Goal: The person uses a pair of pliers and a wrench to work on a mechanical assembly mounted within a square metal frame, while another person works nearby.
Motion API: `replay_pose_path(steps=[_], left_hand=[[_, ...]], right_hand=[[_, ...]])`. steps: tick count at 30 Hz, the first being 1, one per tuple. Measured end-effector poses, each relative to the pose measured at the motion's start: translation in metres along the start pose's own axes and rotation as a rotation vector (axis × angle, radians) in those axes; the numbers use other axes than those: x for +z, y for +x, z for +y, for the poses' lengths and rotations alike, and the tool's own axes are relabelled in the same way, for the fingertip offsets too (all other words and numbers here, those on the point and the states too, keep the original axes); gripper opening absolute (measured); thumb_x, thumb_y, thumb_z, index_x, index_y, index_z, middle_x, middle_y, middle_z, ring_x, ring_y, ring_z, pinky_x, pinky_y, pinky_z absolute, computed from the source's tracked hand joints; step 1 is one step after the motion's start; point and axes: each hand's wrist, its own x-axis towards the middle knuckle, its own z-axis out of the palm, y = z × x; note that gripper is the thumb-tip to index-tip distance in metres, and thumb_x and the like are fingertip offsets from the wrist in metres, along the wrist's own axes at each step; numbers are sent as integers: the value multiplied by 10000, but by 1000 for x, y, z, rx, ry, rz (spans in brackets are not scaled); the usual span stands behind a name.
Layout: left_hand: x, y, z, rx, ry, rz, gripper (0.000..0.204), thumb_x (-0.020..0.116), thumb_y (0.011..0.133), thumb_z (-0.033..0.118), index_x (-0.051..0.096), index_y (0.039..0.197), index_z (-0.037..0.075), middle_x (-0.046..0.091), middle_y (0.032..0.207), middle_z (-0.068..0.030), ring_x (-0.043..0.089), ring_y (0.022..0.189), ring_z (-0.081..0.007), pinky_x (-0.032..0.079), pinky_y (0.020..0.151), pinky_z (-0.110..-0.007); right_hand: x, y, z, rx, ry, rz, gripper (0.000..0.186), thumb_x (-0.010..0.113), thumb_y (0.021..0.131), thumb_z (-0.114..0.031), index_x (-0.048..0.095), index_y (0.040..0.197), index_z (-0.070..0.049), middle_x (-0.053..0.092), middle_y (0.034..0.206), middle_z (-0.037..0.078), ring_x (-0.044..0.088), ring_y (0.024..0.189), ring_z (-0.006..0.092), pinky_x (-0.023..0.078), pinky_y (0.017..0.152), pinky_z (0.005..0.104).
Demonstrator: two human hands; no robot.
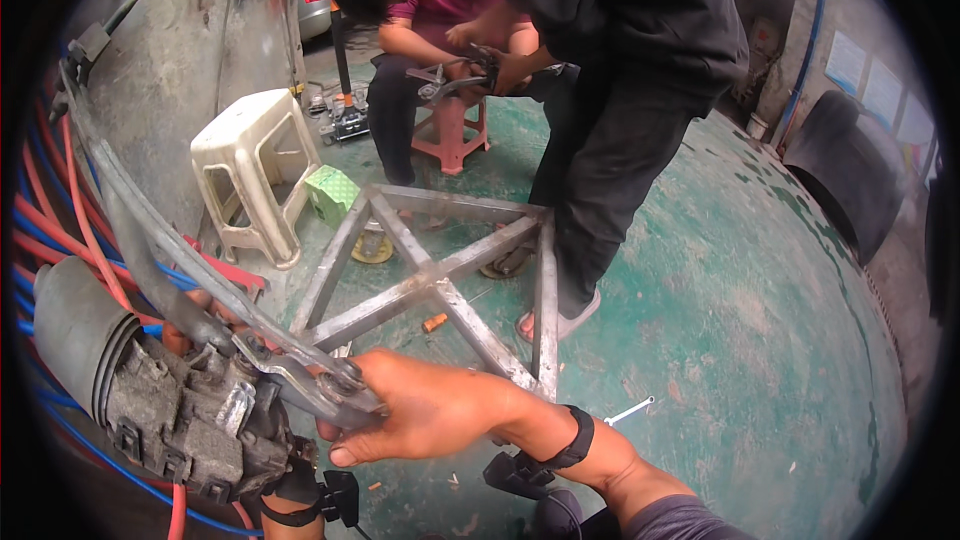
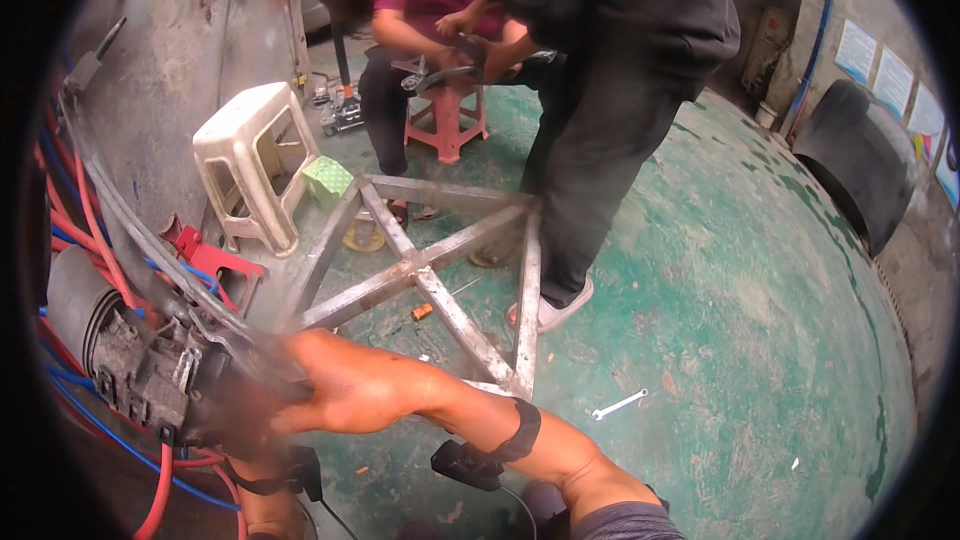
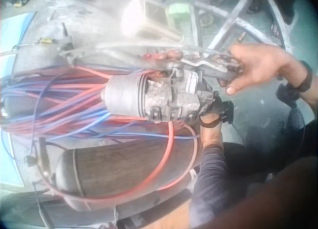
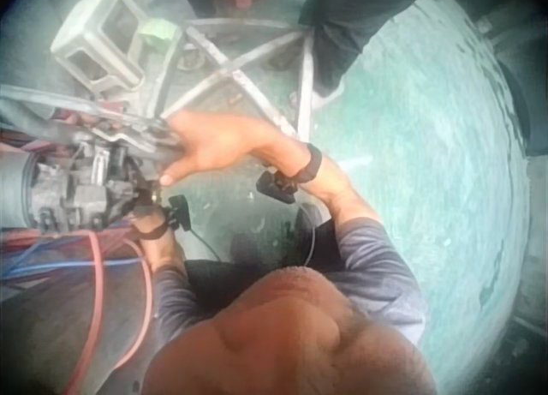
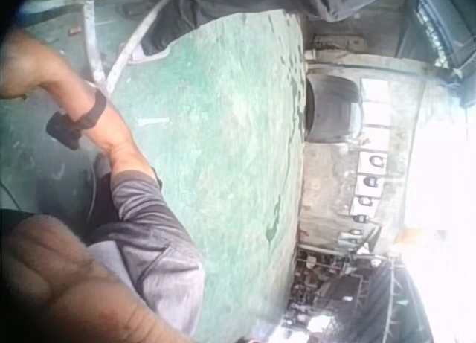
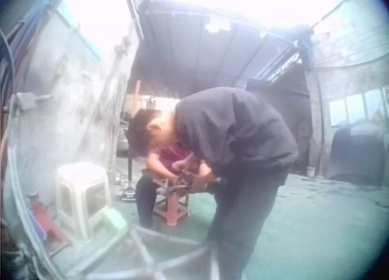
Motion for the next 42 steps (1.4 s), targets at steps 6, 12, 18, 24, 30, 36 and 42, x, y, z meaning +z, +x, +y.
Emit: replay_pose_path(steps=[6, 12, 18, 24, 30, 36, 42], left_hand=[[1, 1, 2, -1, 6, -11, 1001, 557, 861, 696, 270, 1488, -30, 383, 1445, -265, 453, 1292, -357, 445, 1061, -464], [2, 6, -1, 10, 6, -28, 975, 543, 874, 688, 281, 1485, -25, 395, 1440, -259, 457, 1290, -353, 443, 1063, -463], [5, 10, 3, 28, 12, -48, 950, 528, 887, 680, 293, 1482, -21, 406, 1435, -253, 462, 1287, -348, 440, 1064, -462], [9, 34, 4, 100, -9, -104, 924, 514, 900, 673, 304, 1479, -16, 417, 1431, -247, 466, 1284, -344, 437, 1065, -461], [10, 46, 11, 132, -22, -148, 899, 500, 913, 665, 315, 1476, -12, 428, 1426, -241, 470, 1281, -340, 435, 1067, -459], [13, 51, 6, 124, -6, -185, 875, 486, 926, 657, 327, 1473, -8, 439, 1421, -234, 475, 1279, -335, 432, 1068, -458], [11, 53, 6, 118, 4, -193, 851, 471, 939, 649, 338, 1469, -3, 451, 1416, -228, 479, 1276, -331, 429, 1069, -457]], right_hand=[[2, -3, -4, 63, 35, 4, 305, 775, 875, -221, 622, 999, 12, 634, 812, 47, 564, 756, 114, 473, 675, 295], [2, -5, -6, 74, 49, -7, 300, 768, 882, -224, 625, 1006, 9, 634, 796, 39, 562, 743, 103, 471, 667, 286], [2, -7, -6, 99, 32, 4, 296, 766, 886, -228, 625, 1006, 3, 633, 794, 41, 565, 748, 102, 474, 674, 284], [2, -10, -3, 124, 27, 21, 304, 765, 887, -231, 619, 1024, -2, 635, 806, 41, 566, 757, 104, 475, 681, 285], [2, -10, -1, 91, 13, 25, 299, 768, 881, -223, 619, 1017, -3, 633, 806, 33, 561, 758, 102, 473, 688, 285], [1, -9, 0, 63, 79, 14, 278, 766, 879, -213, 621, 987, -3, 621, 793, 31, 550, 747, 104, 464, 677, 286], [1, -10, 0, 96, 67, 10, 265, 760, 885, -209, 617, 978, -6, 611, 785, 25, 543, 744, 98, 457, 671, 283]])
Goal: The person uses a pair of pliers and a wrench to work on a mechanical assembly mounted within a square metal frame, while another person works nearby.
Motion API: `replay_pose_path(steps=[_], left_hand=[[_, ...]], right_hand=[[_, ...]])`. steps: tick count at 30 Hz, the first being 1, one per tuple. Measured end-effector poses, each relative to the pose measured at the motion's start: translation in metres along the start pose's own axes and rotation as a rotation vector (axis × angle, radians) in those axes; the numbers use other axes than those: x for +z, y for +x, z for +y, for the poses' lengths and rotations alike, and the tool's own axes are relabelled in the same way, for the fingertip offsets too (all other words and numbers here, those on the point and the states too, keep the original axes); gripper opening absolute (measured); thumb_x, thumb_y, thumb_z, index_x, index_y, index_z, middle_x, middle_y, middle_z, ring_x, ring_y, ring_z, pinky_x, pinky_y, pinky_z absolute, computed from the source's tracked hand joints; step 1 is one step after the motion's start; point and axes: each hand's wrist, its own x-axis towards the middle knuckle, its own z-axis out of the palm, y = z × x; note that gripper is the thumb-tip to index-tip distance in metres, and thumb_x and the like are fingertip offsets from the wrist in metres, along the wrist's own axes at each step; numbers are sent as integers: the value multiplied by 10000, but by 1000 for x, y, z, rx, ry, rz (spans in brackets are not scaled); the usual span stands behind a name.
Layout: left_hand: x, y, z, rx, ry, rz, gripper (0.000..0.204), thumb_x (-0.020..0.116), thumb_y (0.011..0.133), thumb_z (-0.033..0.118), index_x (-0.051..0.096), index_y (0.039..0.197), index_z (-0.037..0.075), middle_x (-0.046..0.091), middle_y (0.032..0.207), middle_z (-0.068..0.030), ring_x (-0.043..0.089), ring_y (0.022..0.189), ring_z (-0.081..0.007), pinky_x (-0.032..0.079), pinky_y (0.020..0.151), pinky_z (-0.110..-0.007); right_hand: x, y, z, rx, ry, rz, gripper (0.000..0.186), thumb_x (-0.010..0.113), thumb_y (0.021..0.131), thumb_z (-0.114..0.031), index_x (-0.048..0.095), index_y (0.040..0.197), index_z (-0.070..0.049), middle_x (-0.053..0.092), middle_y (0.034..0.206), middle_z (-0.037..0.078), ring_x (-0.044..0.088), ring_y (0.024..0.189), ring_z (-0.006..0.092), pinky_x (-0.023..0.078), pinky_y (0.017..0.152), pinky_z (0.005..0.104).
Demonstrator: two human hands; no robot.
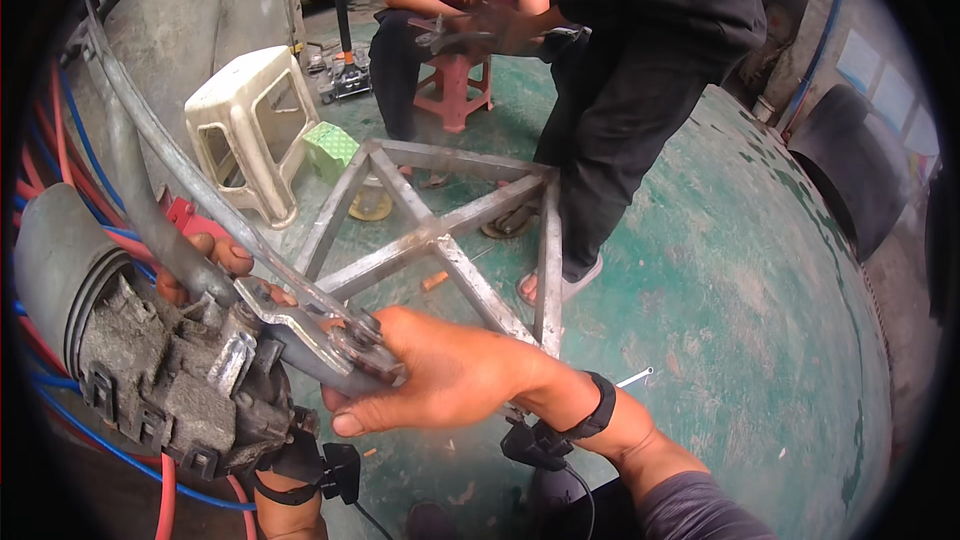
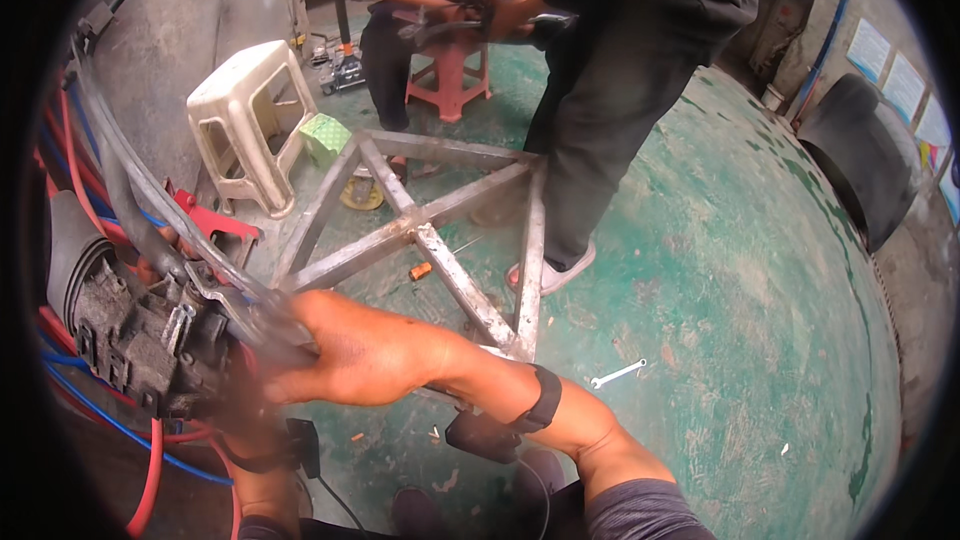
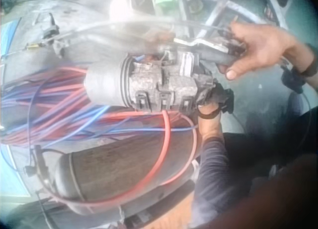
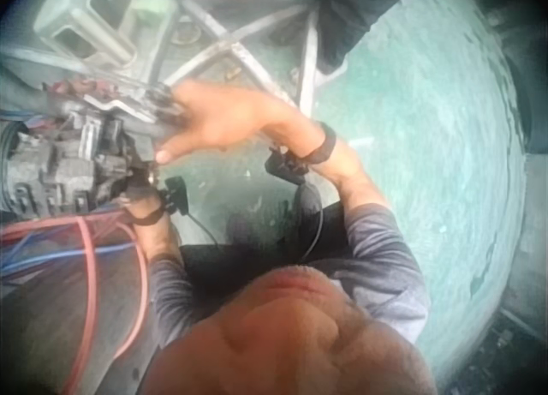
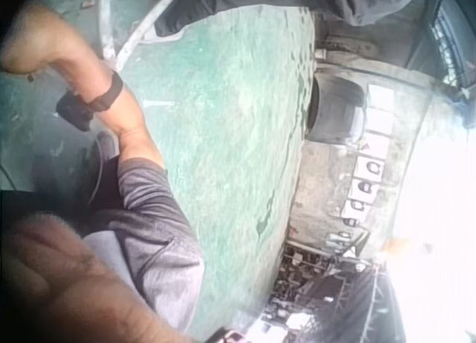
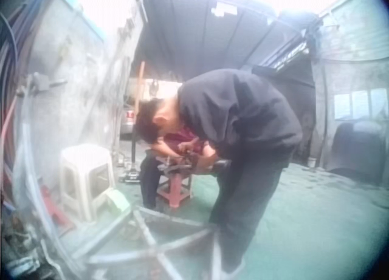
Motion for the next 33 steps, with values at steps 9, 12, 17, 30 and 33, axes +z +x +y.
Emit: replay_pose_path(steps=[9, 12, 17, 30, 33], left_hand=[[0, -1, 2, -21, 4, -44, 817, 450, 958, 638, 355, 1465, 4, 467, 1409, -219, 486, 1272, -324, 425, 1071, -456], [-4, 1, 5, -30, 8, -67, 806, 443, 965, 634, 361, 1463, 6, 473, 1407, -216, 488, 1270, -322, 424, 1072, -455], [-23, 10, -8, -84, -3, -90, 788, 431, 975, 627, 371, 1460, 9, 482, 1403, -211, 492, 1268, -319, 422, 1073, -454], [-120, -11, -158, -423, 266, 399, 419, 491, 1042, 370, 602, 1236, 15, 660, 1223, -94, 625, 1123, -222, 455, 1007, -417], [-140, -22, -188, -565, 233, 464, 355, 512, 1038, 335, 634, 1177, 32, 683, 1179, -82, 651, 1073, -214, 487, 955, -407]], right_hand=[[-2, -2, 3, 12, 36, 3, 278, 767, 881, -214, 630, 1004, -6, 642, 827, 29, 560, 783, 93, 468, 701, 275], [-5, -6, 7, 104, 14, 33, 310, 777, 871, -216, 639, 1052, -6, 670, 881, 38, 585, 826, 99, 487, 740, 274], [-21, -15, 24, 245, 73, 146, 358, 781, 844, -164, 629, 1107, 24, 685, 942, 59, 622, 847, 134, 512, 744, 290], [-95, -91, 132, 602, -182, 463, 318, 690, 820, -77, 628, 1094, 72, 682, 892, 79, 617, 785, 140, 509, 698, 306], [-108, -104, 162, 659, -309, 468, 267, 698, 816, -78, 646, 1043, 53, 671, 780, 63, 606, 722, 142, 490, 654, 311]])
